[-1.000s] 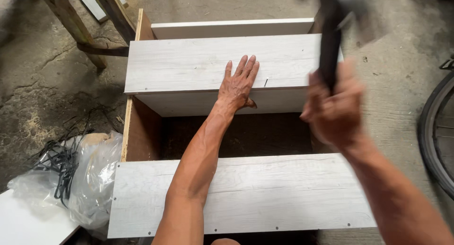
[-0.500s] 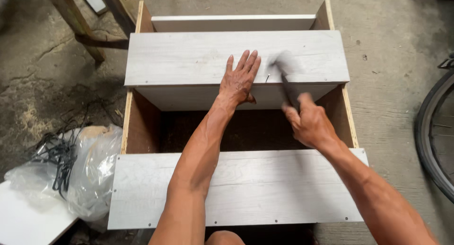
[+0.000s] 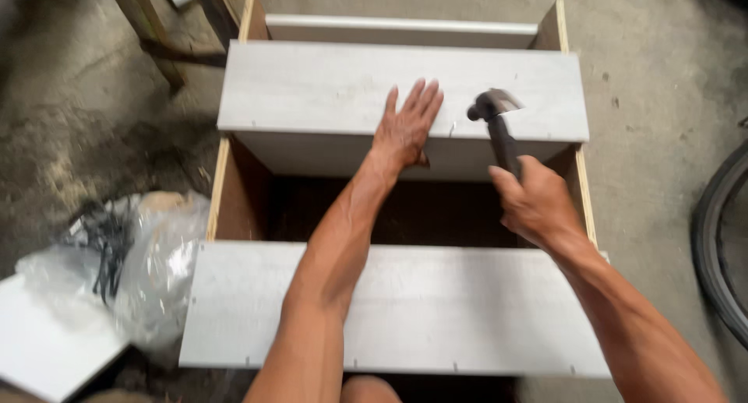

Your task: The person assembles a wooden shelf by aligning wood panels and hammering nails into the pre-marked holes to secure the shelves to the frame, using a hammer to drive multiple nails into the top shelf while sitting on the floor.

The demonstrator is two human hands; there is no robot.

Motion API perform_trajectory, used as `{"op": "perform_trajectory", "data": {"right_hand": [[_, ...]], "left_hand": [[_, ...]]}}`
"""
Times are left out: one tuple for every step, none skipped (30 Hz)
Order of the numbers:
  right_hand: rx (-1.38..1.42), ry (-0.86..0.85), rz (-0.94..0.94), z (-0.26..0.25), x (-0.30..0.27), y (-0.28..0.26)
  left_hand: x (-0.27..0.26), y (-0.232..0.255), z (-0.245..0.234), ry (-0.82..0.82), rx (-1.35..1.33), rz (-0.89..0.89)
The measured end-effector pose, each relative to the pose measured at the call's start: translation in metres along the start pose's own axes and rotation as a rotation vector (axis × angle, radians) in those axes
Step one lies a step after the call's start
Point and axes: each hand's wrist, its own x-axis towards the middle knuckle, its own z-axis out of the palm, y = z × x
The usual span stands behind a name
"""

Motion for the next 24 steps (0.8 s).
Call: {"op": "perform_trajectory", "data": {"right_hand": [[0.181, 0.037, -0.025, -0.012, 0.003, -0.002], [0.161, 0.152, -0.281, -0.032, 0.011, -0.005], [0.13, 0.229, -0.474, -0.046, 0.001, 0.002], [0.264, 0.287, -0.543, -0.057, -0.004, 0.009], [0.332, 0.319, -0.581, -0.053, -0.006, 0.017], [0.397, 0.351, -0.621, -0.05, -0.008, 0.027], [0.241, 0.374, -0.638, -0.027, 0.003, 0.03], [0.085, 0.396, -0.651, -0.005, 0.015, 0.029], [-0.073, 0.404, -0.646, 0.013, 0.018, 0.031], [-0.232, 0.409, -0.638, 0.02, 0.017, 0.031], [-0.204, 0.172, -0.278, 0.025, 0.017, 0.026], [-0.176, -0.063, 0.083, 0.025, 0.015, 0.018], [-0.173, -0.049, 0.061, 0.011, 0.016, 0.006], [0.043, 0.003, -0.066, -0.005, 0.015, -0.006], [0.259, 0.037, -0.151, -0.017, 0.001, -0.009], [0.287, 0.16, -0.312, -0.034, -0.004, -0.013], [0.312, 0.282, -0.472, -0.048, -0.008, -0.017], [0.311, 0.275, -0.451, -0.048, -0.015, -0.018], [0.439, 0.412, -0.633, -0.044, -0.013, -0.021], [0.508, 0.483, -0.727, -0.037, -0.008, -0.023], [0.565, 0.547, -0.821, -0.03, -0.005, -0.021], [0.319, 0.336, -0.514, -0.01, 0.003, -0.02], [0.073, 0.116, -0.2, 0.01, 0.006, -0.017], [-0.171, -0.106, 0.115, 0.019, 0.005, -0.012]], "left_hand": [[0.001, 0.005, -0.002, -0.014, -0.03, -0.021], [0.009, 0.002, -0.008, -0.028, -0.06, -0.041], [0.004, 0.003, -0.004, -0.061, -0.079, -0.039], [0.005, -0.003, -0.002, -0.025, -0.026, -0.001], [0.005, -0.006, 0.0, 0.034, 0.039, 0.037], [-0.004, 0.002, 0.005, 0.023, 0.03, 0.039], [-0.002, 0.002, 0.001, -0.021, 0.015, 0.015], [0.003, 0.001, -0.005, -0.064, 0.0, -0.009], [0.003, 0.001, -0.007, -0.065, -0.001, -0.007], [0.003, 0.001, -0.008, -0.053, -0.009, 0.004], [0.001, 0.0, -0.009, -0.035, -0.02, 0.0], [-0.006, 0.004, -0.008, -0.029, -0.023, -0.014], [-0.003, 0.005, -0.011, -0.079, -0.008, -0.016], [0.003, 0.001, -0.015, -0.129, 0.007, -0.02], [0.002, 0.001, -0.013, -0.146, -0.001, -0.016], [0.005, -0.004, -0.011, -0.084, 0.013, 0.003], [0.004, -0.003, -0.006, -0.022, 0.022, 0.022], [-0.004, 0.004, 0.001, -0.04, 0.011, 0.026], [-0.001, 0.001, 0.0, -0.042, 0.013, 0.016], [0.002, -0.002, -0.003, -0.044, 0.015, 0.005], [0.004, -0.003, -0.005, -0.04, 0.016, 0.006], [0.006, -0.005, -0.007, -0.02, -0.003, 0.014], [0.002, -0.003, -0.005, -0.007, -0.03, 0.019], [-0.005, 0.002, -0.002, -0.01, -0.036, 0.017]]}}
